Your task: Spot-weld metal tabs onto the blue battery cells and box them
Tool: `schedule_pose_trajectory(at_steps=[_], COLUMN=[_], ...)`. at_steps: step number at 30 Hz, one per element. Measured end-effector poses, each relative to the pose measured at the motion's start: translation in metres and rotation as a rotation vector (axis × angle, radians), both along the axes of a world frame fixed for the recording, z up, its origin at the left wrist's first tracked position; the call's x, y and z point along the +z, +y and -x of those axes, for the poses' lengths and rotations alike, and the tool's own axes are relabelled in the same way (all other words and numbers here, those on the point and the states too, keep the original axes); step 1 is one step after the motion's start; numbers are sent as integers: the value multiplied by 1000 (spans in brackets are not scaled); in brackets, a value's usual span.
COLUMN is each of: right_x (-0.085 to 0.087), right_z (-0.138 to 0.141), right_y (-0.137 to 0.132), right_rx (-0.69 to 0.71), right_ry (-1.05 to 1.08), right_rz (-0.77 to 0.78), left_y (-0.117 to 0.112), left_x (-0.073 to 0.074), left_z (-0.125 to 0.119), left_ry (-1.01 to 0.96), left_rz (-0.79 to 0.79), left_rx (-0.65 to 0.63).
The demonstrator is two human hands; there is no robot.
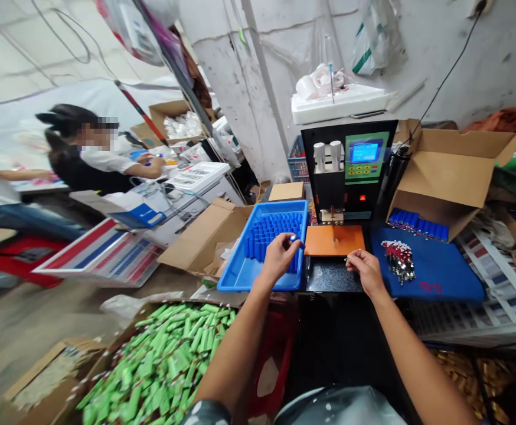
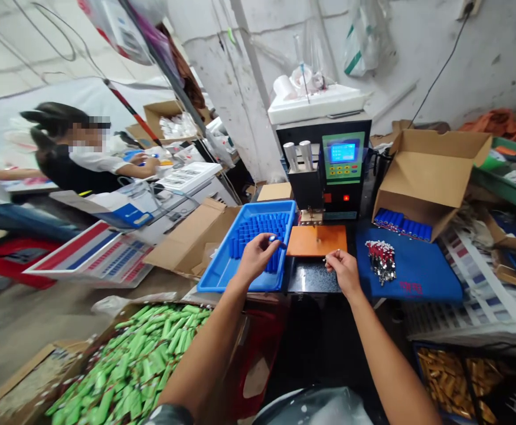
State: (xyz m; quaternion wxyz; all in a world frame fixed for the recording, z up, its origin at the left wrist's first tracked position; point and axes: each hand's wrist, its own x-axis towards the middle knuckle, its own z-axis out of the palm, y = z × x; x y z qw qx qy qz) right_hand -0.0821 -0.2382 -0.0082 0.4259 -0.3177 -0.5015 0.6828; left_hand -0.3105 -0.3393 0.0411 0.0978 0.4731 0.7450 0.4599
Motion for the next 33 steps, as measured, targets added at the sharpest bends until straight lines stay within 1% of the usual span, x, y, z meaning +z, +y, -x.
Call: schedule_pose_trajectory(at_steps=[2,3,6,9,13,18,21,23,27,33], right_x=[1,1,3,6,12,21,26,27,25,11], right_z=[0,0,-3,-4,0,18,31,40,56,69], right_y=[1,1,3,6,13,29,39,43,50,57], right_rx=[-18,-29,-58,-87,-125,-188,-188,-181,-160,-155], right_ry=[-6,-9,-8,2,5,28,39,48,71,4], right_rz=[0,0,1,4,9,-15,-18,12,42,-86], left_y=[26,38,67,81,85,88,90,90,92,92], left_x=[-2,-5,-15,-26,-33,-38,-42,-45,-50,-52], left_z=[-15,-22,-34,-41,-46,-51,-54,-55,-55,-55], left_ry=[-32,-30,-51,-163,-255,-320,-380,-419,-471,-528], left_rz=[-18,-29,-38,-27,-50,-79,-116,-138,-191,-195], left_rx=[-139,-187,-258,-299,-364,-366,-378,-385,-393,-361])
